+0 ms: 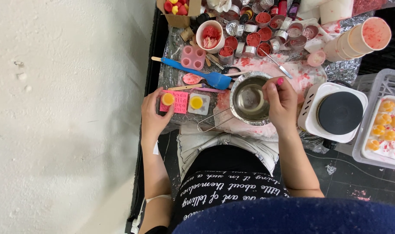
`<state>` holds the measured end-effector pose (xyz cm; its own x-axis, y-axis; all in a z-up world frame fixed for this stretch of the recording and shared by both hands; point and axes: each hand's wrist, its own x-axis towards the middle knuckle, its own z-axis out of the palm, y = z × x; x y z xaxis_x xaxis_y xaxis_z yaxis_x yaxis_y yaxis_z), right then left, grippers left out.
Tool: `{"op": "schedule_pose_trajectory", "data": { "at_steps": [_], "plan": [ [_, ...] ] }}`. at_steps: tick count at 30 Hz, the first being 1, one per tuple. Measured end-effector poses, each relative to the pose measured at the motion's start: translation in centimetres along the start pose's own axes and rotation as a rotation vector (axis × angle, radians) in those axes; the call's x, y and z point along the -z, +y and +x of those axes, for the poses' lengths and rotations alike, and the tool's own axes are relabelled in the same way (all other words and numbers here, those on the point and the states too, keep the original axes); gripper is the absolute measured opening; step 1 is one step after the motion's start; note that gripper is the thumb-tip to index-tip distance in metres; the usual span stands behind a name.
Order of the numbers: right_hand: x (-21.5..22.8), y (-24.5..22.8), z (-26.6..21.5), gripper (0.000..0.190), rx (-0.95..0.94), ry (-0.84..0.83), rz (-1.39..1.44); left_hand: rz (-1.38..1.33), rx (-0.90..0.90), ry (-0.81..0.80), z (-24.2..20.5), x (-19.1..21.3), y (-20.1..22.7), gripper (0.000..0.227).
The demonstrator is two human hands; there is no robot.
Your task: Melting wax pellets and mixing ingredients for candle production.
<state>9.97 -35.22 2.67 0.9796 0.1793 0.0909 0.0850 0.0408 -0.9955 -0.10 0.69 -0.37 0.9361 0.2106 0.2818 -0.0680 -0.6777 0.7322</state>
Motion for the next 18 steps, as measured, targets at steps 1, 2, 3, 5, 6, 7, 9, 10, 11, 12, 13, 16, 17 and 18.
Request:
{"op": "schedule_pose_trajectory", "data": {
  "at_steps": [1,2,3,5,6,7,9,10,11,12,13,16,17,18],
  "plan": [
    [0.0,-0.1,0.0,0.014,-0.001,0.001,0.0,0.0,0.0,-0.001,0.0,0.1,0.1,0.06],
    [-0.1,-0.1,-0.1,0.014,-0.011,0.002,0.0,-0.004,0.017,-0.006,0.0,0.1,0.3,0.06],
    [-0.1,-0.2,-0.1,0.014,-0.019,0.003,0.0,-0.007,0.032,-0.009,0.1,0.2,0.4,0.059],
    [0.0,-0.2,0.0,0.015,-0.01,0.002,-0.007,0.008,0.026,-0.013,0.1,0.2,0.4,0.06],
    [0.0,-0.3,0.1,0.015,-0.002,0.001,-0.015,0.023,0.02,-0.018,0.2,0.3,0.4,0.061],
    [0.3,-0.6,0.1,0.015,-0.001,0.002,-0.015,0.022,0.018,-0.018,0.2,0.3,0.4,0.061],
    [0.8,-1.1,0.1,0.015,0.024,0.048,-0.042,0.086,-0.006,-0.022,0.3,0.3,0.5,0.065],
    [1.2,-1.5,0.2,0.015,0.025,0.052,-0.043,0.085,-0.01,-0.024,0.6,0.3,1.2,0.065],
    [1.6,-1.8,0.2,0.013,0.049,0.113,-0.029,0.16,-0.051,0.026,0.8,0.3,1.8,0.063],
    [2.0,-2.2,0.3,0.013,0.072,0.174,-0.015,0.235,-0.092,0.077,1.1,0.3,2.5,0.062],
    [2.6,-2.0,0.2,0.013,0.074,0.179,-0.016,0.233,-0.096,0.075,1.2,-0.2,3.0,0.062],
    [3.9,-1.7,-0.2,0.012,0.075,0.276,0.068,0.2,-0.122,0.127,1.7,-1.8,4.5,0.038],
    [4.0,-1.8,-0.3,0.012,0.059,0.297,0.092,0.142,-0.186,0.089,1.8,-2.6,4.9,0.027],
    [4.1,-1.8,-0.4,0.012,0.044,0.318,0.116,0.084,-0.249,0.052,1.9,-3.4,5.4,0.017]
  ]
}}
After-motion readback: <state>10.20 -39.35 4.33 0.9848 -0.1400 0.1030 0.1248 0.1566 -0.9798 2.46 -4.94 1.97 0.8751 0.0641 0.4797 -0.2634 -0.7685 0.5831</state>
